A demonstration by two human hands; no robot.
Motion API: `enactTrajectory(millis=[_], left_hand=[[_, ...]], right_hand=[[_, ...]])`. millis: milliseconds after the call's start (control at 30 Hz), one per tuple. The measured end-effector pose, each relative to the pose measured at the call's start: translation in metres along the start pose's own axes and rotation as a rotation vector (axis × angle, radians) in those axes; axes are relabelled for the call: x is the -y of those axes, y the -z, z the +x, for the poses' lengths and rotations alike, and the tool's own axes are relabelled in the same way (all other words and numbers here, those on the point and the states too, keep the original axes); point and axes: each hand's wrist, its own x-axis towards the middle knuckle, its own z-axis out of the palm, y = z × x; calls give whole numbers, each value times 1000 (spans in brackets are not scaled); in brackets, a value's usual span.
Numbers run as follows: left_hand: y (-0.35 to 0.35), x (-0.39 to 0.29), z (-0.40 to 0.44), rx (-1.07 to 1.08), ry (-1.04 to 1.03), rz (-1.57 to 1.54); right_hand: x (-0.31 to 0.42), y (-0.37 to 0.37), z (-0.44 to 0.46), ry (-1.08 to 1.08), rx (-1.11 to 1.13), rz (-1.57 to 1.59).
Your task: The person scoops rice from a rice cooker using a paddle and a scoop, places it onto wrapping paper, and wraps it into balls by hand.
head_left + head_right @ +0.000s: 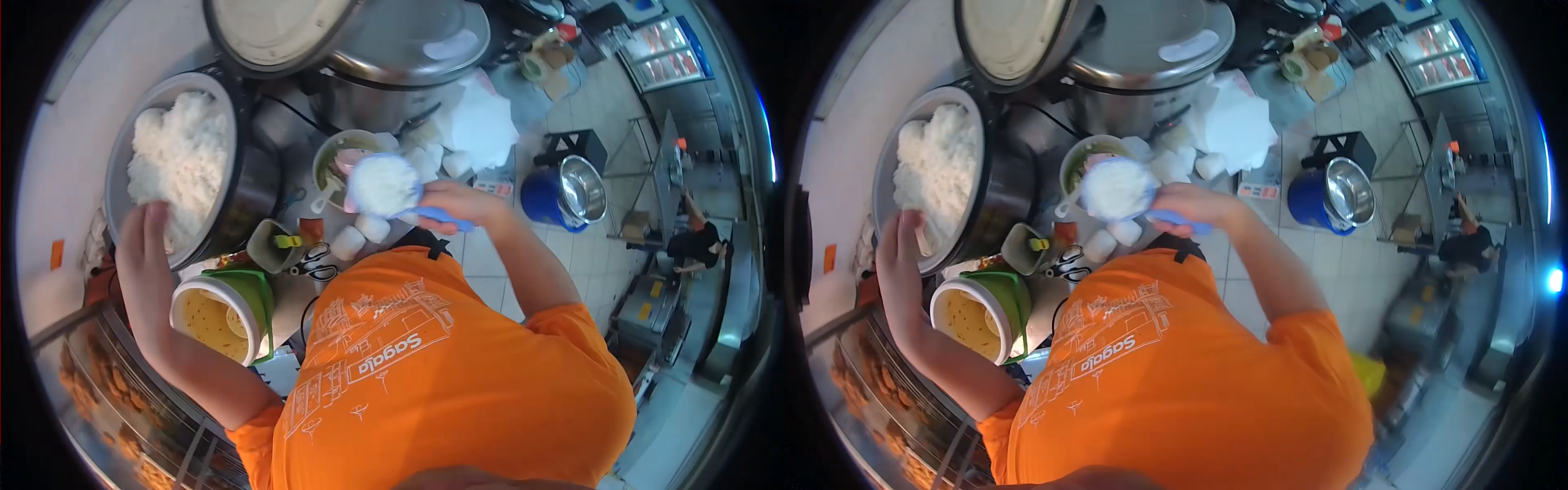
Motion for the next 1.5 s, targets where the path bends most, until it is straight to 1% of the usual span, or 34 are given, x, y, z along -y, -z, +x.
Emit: enactTrajectory(millis=[33,67,100,133,167,200,233,300,333,367,400,467,533,600,667,733,767,800,833,867,900,967,1000,1067,1100,1167,1200,1267,1300,1367,1400,1433,1467,1500], left_hand=[[-7,-6,-15,219,-189,-210],[-20,-29,-28,452,-192,-366],[-50,-36,-31,569,-477,-407],[-72,-63,-25,822,-540,-321],[-112,-71,-31,862,-564,-426],[-148,-81,-31,931,-552,-330],[-184,-90,-29,996,-538,-230],[-265,-99,-24,1018,-555,-71],[-307,-105,-20,1051,-540,-20],[-348,-112,-18,1079,-525,34],[-389,-119,-20,1057,-505,111],[-458,-131,-25,1018,-470,198],[-508,-144,-29,945,-505,361],[-538,-159,-25,963,-462,434],[-570,-154,-22,842,-520,436],[-597,-148,-19,902,-444,540],[-607,-139,-20,743,-469,458],[-618,-131,-16,568,-493,373],[-620,-132,-14,660,-414,482],[-621,-134,-16,667,-384,485],[-621,-135,-17,636,-413,503],[-631,-126,-18,585,-437,574],[-635,-118,-19,603,-410,579],[-640,-103,-13,633,-489,621],[-642,-101,-6,651,-460,622],[-635,-112,1,773,-271,594],[-631,-122,-3,784,-246,582],[-630,-142,-9,617,-349,499],[-636,-147,-12,645,-337,535],[-647,-143,-11,668,-346,579],[-651,-140,-8,702,-368,634],[-651,-137,-3,694,-344,630],[-649,-136,2,721,-249,556],[-647,-137,4,745,-163,480]], right_hand=[[-18,15,-17,15,-221,14],[-34,31,-34,28,-442,20],[-51,54,-47,107,-561,43],[-63,79,-59,189,-679,61],[-73,105,-67,274,-825,59],[-76,128,-73,363,-967,58],[-70,144,-76,366,-963,61],[-60,177,-81,466,-1335,-289],[-63,197,-74,464,-1325,-283],[-71,219,-57,583,-1535,-682],[-79,240,-39,702,-1711,-1104],[-101,263,-3,305,-1515,-1256],[-146,300,42,172,-1239,-1221],[-144,304,36,209,-1135,-1213],[-129,318,24,223,-1041,-1173],[-126,326,4,471,-1036,-841],[-121,341,-7,617,-1086,-735],[-115,363,-12,742,-1192,-729],[-110,384,-17,861,-1292,-724],[-104,408,-22,845,-1329,-715],[-99,434,-25,826,-1365,-706],[-101,487,-23,447,-1252,-905],[-99,490,-23,432,-1225,-899],[-83,491,-29,628,-1535,-1483],[-79,487,-33,620,-1501,-1479],[-78,469,-35,852,-856,-1212],[-89,461,-30,838,-828,-1214],[-116,449,-19,757,-305,-1349],[-123,451,-19,751,-281,-1360],[-123,454,-19,861,-280,-1553],[-121,458,-18,866,-259,-1561],[-115,460,-21,814,-217,-1506],[-112,459,-25,754,-174,-1446],[-109,460,-28,750,-156,-1449]])
